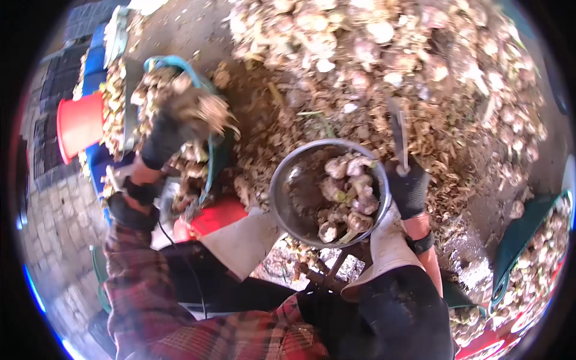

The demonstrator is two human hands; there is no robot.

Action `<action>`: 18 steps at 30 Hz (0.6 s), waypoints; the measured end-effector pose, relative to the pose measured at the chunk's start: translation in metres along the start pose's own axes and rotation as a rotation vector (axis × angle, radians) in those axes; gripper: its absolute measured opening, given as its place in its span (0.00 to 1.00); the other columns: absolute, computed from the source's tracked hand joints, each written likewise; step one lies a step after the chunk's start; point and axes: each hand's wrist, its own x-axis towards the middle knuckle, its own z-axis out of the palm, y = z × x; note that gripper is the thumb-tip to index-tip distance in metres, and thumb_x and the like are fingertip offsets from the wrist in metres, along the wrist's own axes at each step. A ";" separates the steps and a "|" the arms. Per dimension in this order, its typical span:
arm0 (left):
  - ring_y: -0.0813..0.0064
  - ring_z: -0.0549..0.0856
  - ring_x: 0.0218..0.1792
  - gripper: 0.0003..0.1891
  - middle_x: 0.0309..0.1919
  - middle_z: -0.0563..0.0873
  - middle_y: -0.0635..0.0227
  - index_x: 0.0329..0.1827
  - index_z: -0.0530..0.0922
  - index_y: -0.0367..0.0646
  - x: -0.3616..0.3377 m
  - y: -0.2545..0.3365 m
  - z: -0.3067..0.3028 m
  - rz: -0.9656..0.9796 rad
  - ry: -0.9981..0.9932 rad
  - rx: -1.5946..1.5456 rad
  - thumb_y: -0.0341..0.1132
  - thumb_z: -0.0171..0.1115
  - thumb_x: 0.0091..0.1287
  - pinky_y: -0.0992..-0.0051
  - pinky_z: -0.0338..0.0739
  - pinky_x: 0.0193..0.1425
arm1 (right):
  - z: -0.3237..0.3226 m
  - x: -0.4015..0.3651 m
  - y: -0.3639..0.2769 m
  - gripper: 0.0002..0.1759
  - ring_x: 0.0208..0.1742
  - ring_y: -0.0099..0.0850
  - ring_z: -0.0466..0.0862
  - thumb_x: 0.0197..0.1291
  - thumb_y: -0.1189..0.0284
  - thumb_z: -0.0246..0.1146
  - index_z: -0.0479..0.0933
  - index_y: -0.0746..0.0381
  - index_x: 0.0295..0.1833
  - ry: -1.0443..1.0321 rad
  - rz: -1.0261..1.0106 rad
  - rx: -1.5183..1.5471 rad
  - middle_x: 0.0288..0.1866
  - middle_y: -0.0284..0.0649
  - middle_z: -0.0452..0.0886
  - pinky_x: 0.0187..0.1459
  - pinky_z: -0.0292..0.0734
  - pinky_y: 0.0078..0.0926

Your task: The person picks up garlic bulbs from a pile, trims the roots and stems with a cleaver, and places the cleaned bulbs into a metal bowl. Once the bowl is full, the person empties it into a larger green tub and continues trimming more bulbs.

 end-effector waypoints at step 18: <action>0.63 0.84 0.49 0.26 0.53 0.82 0.55 0.61 0.74 0.41 -0.356 0.165 -0.154 -1.409 -0.371 -0.226 0.40 0.66 0.60 0.67 0.78 0.53 | 0.004 0.000 0.027 0.14 0.28 0.19 0.73 0.57 0.65 0.69 0.79 0.66 0.38 -0.135 -0.039 0.057 0.25 0.32 0.78 0.29 0.71 0.26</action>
